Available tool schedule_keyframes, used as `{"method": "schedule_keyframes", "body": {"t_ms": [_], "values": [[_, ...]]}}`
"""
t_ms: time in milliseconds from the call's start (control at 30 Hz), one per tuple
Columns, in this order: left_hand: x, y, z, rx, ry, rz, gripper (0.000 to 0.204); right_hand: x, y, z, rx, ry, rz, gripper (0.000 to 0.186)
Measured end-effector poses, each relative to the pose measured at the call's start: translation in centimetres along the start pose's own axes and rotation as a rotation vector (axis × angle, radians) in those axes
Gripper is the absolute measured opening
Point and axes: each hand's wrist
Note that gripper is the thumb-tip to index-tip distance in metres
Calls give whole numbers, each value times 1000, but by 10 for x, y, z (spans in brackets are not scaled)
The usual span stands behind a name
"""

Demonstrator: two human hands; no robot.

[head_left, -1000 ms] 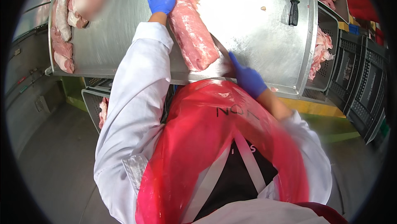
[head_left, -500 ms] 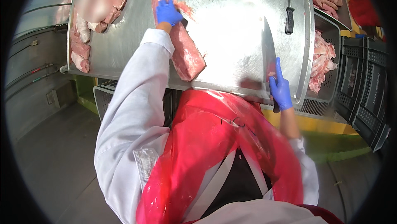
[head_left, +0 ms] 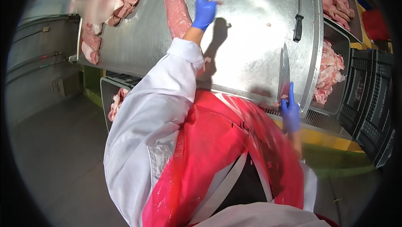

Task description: The person trims fat and connective tissue from large cuts of raw meat using a boning knife. They work at a stainless steel table, separating the lean meat from the fat and placing the trimmed pieces into a nearby bin.

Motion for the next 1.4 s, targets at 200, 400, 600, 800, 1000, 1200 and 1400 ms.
{"method": "schedule_keyframes", "body": {"t_ms": [200,400,600,800,1000,1200,1400], "values": [[-45,-46,-260,-40,659,-89,44,36,-3,-9,-97,85,133,76],[-21,-23,-165,324,519,-224,76,34,-11,3,26,16,69,76],[-9,42,157,1268,-244,356,61,1,-53,15,69,-50,-67,78],[-30,59,194,117,-198,828,51,3,-33,28,-94,-72,-3,78],[-62,-3,152,-981,275,773,63,11,-4,35,-95,-61,42,78],[-35,69,203,594,11,526,76,19,0,29,-89,-122,156,79],[-150,18,-9,1444,430,249,118,23,-2,25,-122,-85,91,81]]}}
Point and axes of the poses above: each hand's wrist, its own x-axis towards the middle knuckle, its own z-axis out of the back of the hand, y = z × x, and after that the axes turned 15 degrees about -x, right-handed
